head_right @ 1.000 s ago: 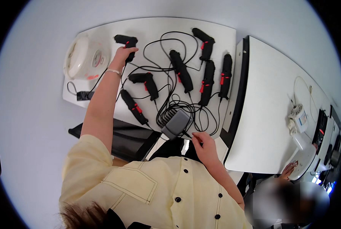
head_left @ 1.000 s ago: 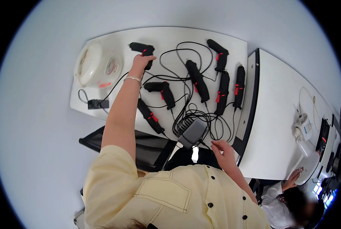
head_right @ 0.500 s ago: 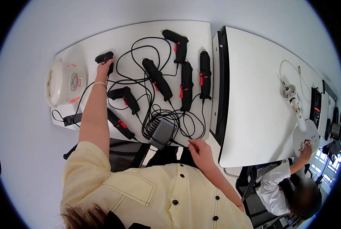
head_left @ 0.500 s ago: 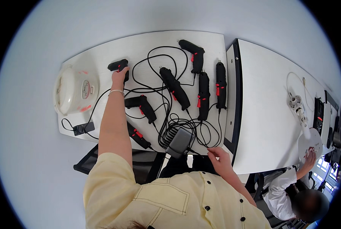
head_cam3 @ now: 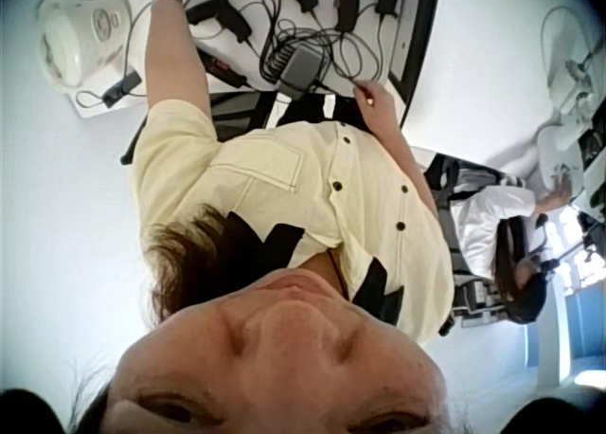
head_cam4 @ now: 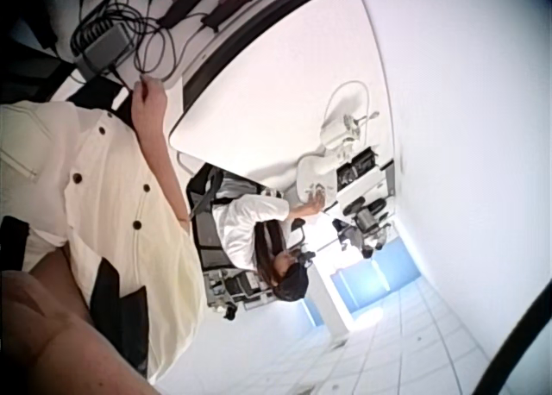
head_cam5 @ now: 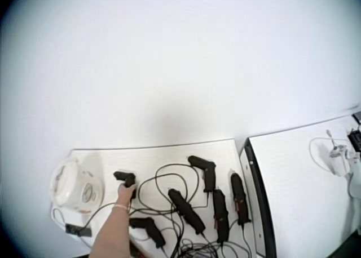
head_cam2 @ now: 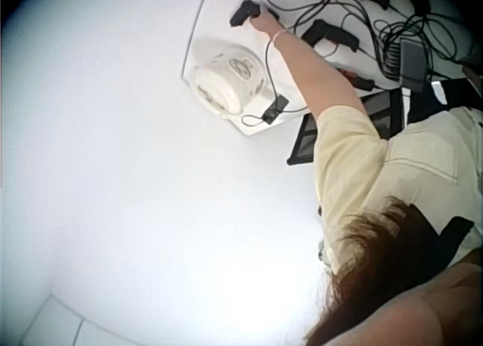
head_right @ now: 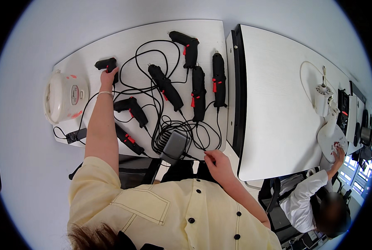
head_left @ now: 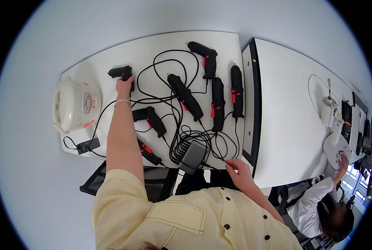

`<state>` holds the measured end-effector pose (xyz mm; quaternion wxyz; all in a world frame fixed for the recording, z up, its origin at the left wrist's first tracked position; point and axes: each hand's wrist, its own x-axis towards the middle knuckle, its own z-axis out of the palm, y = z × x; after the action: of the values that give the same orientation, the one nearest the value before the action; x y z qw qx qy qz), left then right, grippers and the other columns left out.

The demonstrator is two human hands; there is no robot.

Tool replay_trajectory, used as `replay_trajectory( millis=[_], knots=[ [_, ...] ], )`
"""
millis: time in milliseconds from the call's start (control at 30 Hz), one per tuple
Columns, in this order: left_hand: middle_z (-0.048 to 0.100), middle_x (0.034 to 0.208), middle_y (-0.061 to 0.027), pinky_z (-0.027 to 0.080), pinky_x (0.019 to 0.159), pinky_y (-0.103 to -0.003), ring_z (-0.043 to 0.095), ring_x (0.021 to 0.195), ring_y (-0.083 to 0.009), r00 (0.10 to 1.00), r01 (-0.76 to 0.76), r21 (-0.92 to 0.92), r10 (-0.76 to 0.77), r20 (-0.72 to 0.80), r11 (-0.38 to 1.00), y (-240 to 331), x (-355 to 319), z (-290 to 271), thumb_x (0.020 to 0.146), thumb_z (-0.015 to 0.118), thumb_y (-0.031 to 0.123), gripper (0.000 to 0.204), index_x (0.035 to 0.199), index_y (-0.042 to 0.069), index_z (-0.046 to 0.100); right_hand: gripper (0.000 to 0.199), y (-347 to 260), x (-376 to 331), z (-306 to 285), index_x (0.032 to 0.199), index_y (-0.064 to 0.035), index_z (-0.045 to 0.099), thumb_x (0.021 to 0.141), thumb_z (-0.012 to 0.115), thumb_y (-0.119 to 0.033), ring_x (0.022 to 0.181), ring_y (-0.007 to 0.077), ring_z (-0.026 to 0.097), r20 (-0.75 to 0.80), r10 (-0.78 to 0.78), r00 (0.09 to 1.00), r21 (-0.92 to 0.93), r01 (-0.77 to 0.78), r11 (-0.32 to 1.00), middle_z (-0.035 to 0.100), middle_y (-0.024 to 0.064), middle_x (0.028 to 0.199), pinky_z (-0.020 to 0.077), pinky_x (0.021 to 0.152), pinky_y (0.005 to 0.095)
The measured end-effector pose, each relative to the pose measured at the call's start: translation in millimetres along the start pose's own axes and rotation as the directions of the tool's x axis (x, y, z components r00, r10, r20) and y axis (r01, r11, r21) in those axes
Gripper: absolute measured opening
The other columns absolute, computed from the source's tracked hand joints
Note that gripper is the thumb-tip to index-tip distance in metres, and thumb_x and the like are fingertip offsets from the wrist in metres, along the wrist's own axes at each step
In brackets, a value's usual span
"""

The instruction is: The person picks up and inspects several black handheld devices on a table, then walks to another table and uses a screwdriver to remove screws from the bottom of a large black appliance. The person removes the bottom cover and sets it aside.

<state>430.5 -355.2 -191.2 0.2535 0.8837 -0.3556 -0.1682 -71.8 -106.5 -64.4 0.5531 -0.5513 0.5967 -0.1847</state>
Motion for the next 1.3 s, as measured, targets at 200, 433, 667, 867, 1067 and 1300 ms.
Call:
replay_trajectory(
  millis=[200, 433, 667, 867, 1067, 1300],
  knots=[
    [0.061, 0.101, -0.0224, 0.048, 0.084, -0.04, 0.059, 0.096, -0.0348, 0.998, -0.011, 0.32, 0.03, -0.057, 0.947, 0.4, 1.9, 3.8, 0.062, 0.074, 0.05, 0.071, 0.108, -0.002, 0.057, 0.018, -0.3, -1.5, 1.2, 0.099, 0.0017, 0.061, 0.084, 0.059, -0.008, 0.077, 0.0238, 0.062, 0.007, 0.013, 1.0, -0.008, -0.013, 1.0, 0.061, 0.0151, 0.089, 0.0504, 0.069, 0.0302],
    [0.061, 0.105, -0.023, 0.044, 0.088, -0.042, 0.056, 0.104, -0.037, 0.982, -0.189, 0.212, 0.189, 0.021, 0.959, -14.7, 15.7, 7.4, 0.059, 0.073, 0.047, 0.074, 0.115, 0.001, 0.054, 0.02, 7.9, -4.1, 3.7, 0.1, 0.0013, 0.061, 0.084, 0.057, -0.011, 0.078, 0.0288, 0.062, -0.025, -0.049, 0.998, -0.082, 0.047, 0.996, 0.061, 0.0161, 0.091, 0.0501, 0.07, 0.0332],
    [0.061, 0.1, -0.0283, 0.045, 0.087, -0.043, 0.059, 0.095, -0.0392, 0.922, -0.218, 0.266, 0.287, -0.261, 0.939, -22.1, 5.9, -8.8, 0.066, 0.07, 0.04, 0.065, 0.111, -0.006, 0.058, 0.022, 1.6, -0.5, 5.0, 0.095, -0.0008, 0.062, 0.084, 0.054, -0.018, 0.087, 0.0325, 0.058, -0.008, -0.027, 1.0, -0.071, 0.027, 0.997, 0.061, 0.0154, 0.092, 0.0468, 0.076, 0.0392],
    [0.056, 0.114, -0.0241, 0.042, 0.093, -0.036, 0.056, 0.105, -0.0305, 0.919, -0.377, -0.174, 0.345, -0.192, 0.91, 15.1, -31.1, -23.9, 0.078, 0.066, 0.016, 0.05, 0.119, -0.008, 0.051, 0.023, -1.3, -3.5, 5.3, 0.097, -0.001, 0.062, 0.084, 0.055, -0.019, 0.086, 0.0305, 0.059, -0.028, -0.082, 0.996, -0.11, 0.079, 0.991, 0.061, 0.0149, 0.091, 0.0473, 0.075, 0.037],
    [0.059, 0.107, -0.0121, 0.046, 0.085, -0.027, 0.057, 0.095, -0.0153, 0.901, -0.314, -0.584, 0.429, 0.066, 0.749, 65.4, -120.5, -48.1, 0.084, 0.062, 0.01, 0.038, 0.119, -0.003, 0.054, 0.024, -2.2, 0.6, 6.7, 0.099, -0.001, 0.062, 0.084, 0.055, -0.019, 0.086, 0.0318, 0.059, -0.019, -0.149, 0.989, -0.134, 0.145, 0.98, 0.062, 0.016, 0.091, 0.0475, 0.075, 0.0379],
    [0.062, 0.099, -0.0058, 0.047, 0.079, -0.024, 0.059, 0.089, -0.0108, 0.658, -0.306, -0.526, 0.576, 0.486, 0.794, 110.0, -261.7, -86.7, 0.085, 0.06, 0.005, 0.03, 0.114, 0.0, 0.057, 0.021, -6.1, 13.1, 8.5, 0.09, -0.0031, 0.063, 0.081, 0.053, -0.02, 0.079, 0.0334, 0.06, -0.002, -0.177, 0.984, -0.15, 0.174, 0.973, 0.064, 0.0149, 0.081, 0.0479, 0.072, 0.0415]
  ],
)
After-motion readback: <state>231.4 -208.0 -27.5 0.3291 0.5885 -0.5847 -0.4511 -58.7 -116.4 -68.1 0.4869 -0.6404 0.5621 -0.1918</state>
